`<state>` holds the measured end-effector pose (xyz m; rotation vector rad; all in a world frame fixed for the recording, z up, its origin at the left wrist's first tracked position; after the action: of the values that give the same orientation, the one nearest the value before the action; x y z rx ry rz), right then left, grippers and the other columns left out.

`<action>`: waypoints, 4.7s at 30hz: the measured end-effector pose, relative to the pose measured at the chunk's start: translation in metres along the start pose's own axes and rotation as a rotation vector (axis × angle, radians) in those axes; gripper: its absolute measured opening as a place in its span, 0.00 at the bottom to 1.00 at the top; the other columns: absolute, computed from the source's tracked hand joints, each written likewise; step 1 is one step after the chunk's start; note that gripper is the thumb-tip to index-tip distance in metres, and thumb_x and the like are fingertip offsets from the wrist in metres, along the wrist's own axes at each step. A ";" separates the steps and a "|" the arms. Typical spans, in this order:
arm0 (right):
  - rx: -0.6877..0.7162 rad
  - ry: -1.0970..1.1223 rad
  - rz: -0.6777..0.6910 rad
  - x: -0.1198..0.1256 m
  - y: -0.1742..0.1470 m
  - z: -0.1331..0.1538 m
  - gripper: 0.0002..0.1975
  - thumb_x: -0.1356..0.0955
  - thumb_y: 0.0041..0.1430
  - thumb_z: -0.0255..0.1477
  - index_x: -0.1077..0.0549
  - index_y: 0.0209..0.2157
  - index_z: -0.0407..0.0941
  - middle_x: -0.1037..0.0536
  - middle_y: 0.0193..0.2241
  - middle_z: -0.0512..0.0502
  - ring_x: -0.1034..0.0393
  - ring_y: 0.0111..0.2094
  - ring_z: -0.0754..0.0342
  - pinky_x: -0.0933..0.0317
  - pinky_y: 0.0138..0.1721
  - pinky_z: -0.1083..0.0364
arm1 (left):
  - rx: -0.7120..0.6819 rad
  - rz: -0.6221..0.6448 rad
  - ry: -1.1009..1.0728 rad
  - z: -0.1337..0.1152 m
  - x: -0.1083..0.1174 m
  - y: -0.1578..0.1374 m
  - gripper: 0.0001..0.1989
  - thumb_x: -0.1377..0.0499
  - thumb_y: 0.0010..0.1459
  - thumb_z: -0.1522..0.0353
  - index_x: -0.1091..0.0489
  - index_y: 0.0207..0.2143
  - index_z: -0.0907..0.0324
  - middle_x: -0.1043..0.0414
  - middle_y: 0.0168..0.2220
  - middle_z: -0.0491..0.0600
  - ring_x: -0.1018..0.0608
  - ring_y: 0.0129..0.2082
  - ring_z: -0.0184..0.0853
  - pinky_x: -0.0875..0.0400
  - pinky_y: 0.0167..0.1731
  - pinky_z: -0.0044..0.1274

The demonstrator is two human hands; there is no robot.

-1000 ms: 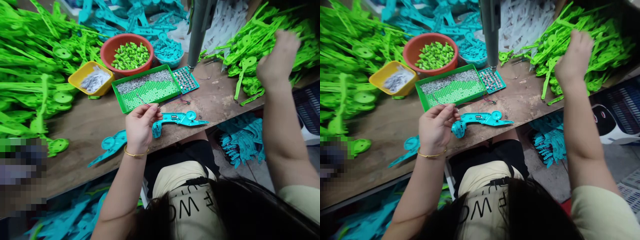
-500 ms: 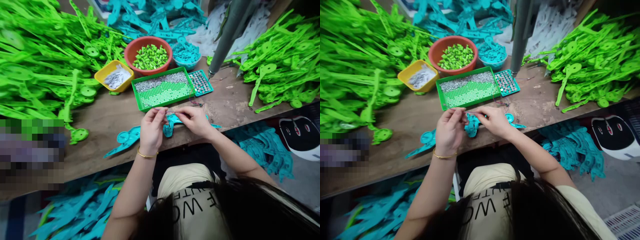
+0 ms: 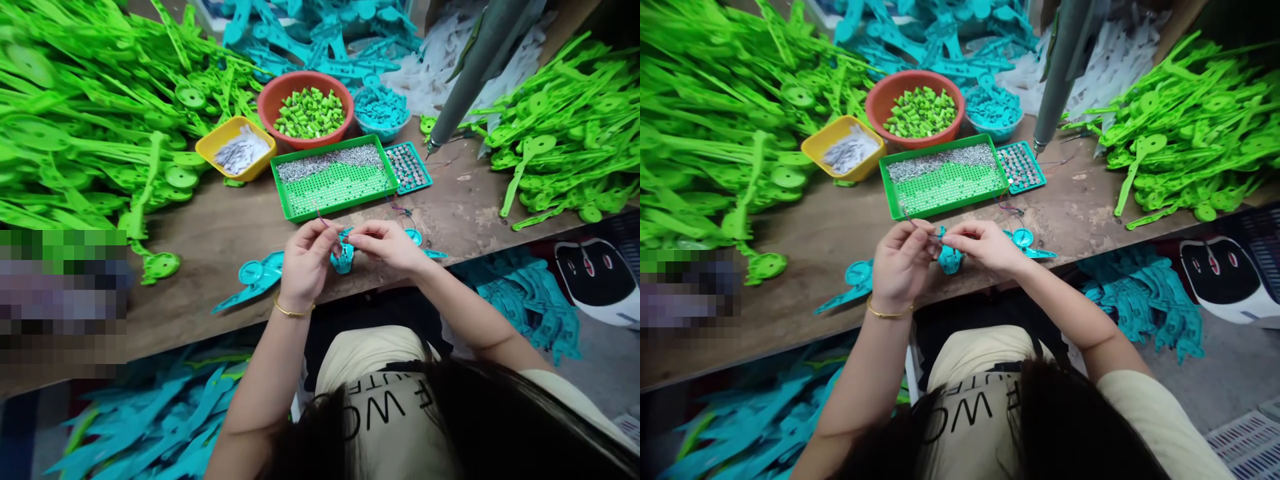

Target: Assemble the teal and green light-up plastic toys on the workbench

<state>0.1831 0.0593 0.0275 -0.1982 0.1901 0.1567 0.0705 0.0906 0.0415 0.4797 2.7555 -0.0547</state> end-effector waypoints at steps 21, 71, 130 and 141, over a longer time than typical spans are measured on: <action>0.444 -1.620 -0.118 0.010 -0.031 0.036 0.18 0.44 0.69 0.30 0.25 0.36 0.41 0.27 0.31 0.45 0.38 0.29 0.56 0.55 0.28 0.54 | -0.210 0.212 1.202 0.018 0.012 -0.016 0.14 0.33 0.50 0.60 0.27 0.37 0.58 0.30 0.50 0.53 0.28 0.51 0.45 0.35 0.53 0.38; 0.004 -1.434 0.018 0.012 0.003 -0.007 0.14 0.40 0.66 0.35 0.24 0.38 0.47 0.24 0.39 0.46 0.28 0.34 0.52 0.51 0.29 0.56 | -0.078 0.179 1.219 0.030 0.006 -0.010 0.10 0.43 0.60 0.62 0.25 0.37 0.57 0.29 0.50 0.54 0.29 0.52 0.45 0.36 0.54 0.40; -0.344 -1.549 0.378 0.002 0.009 -0.014 0.14 0.38 0.58 0.31 0.23 0.38 0.43 0.19 0.38 0.36 0.23 0.40 0.41 0.37 0.35 0.52 | -0.186 0.048 1.254 0.021 0.024 -0.014 0.08 0.51 0.66 0.67 0.38 0.32 0.56 0.36 0.33 0.50 0.31 0.36 0.40 0.36 0.38 0.31; -0.373 -1.583 0.284 0.000 0.004 -0.017 0.14 0.40 0.62 0.31 0.28 0.43 0.41 0.19 0.39 0.37 0.23 0.40 0.41 0.35 0.36 0.51 | -0.237 0.111 1.304 0.022 0.019 -0.016 0.08 0.52 0.67 0.67 0.38 0.34 0.57 0.37 0.34 0.51 0.32 0.37 0.41 0.36 0.39 0.31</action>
<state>0.1792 0.0599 0.0100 -0.3639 -1.4027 0.5838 0.0552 0.0800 0.0142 0.7865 3.8541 0.9072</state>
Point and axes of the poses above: each hand's wrist, its own y-axis towards the middle knuckle, its own x-axis out of the back of the hand, z = x × y, the point moved 10 cm from there along y, towards the middle knuckle
